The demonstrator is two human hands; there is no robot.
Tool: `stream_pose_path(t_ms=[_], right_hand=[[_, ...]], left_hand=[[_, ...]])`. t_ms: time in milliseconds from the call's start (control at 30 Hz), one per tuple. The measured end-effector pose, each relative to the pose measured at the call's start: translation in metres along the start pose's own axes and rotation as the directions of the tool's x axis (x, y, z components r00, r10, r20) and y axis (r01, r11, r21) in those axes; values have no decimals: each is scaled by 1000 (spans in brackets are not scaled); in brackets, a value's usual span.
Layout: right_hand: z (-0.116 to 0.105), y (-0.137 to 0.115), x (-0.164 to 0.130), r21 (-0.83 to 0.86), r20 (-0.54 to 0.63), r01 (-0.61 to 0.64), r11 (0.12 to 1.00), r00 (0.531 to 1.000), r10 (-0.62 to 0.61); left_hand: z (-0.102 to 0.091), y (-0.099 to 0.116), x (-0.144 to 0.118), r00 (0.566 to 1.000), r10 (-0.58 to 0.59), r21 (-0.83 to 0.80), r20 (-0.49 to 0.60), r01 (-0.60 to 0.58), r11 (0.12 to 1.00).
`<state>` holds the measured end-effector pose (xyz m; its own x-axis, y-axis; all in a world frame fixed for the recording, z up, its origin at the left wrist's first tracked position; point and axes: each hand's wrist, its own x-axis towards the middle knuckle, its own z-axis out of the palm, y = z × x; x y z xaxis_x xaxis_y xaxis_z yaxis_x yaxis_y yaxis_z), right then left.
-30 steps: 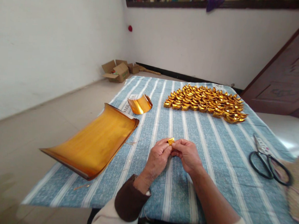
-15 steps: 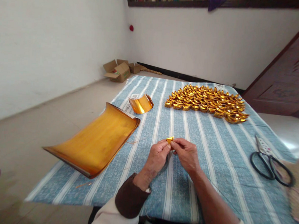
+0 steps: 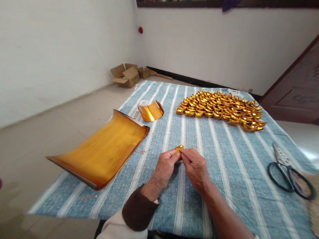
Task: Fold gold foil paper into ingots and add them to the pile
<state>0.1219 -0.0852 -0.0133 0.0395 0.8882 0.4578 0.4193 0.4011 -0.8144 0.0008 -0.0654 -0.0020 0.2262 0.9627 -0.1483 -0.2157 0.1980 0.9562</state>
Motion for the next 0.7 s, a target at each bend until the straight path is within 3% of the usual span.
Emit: stream_pose_path(t_ms=[267, 500, 700], right_hand=[[0, 0, 0, 59, 56, 32, 998, 998, -35], [1, 2, -1, 70, -12, -75, 995, 997, 76], [1, 1, 0, 68, -15, -89, 994, 996, 91]], left_hand=[[0, 0, 1, 1000, -19, -94, -13, 17, 995], [2, 2, 0, 999, -32, -148, -20, 28, 989], [2, 4, -1, 999, -38, -133, -20, 35, 991]])
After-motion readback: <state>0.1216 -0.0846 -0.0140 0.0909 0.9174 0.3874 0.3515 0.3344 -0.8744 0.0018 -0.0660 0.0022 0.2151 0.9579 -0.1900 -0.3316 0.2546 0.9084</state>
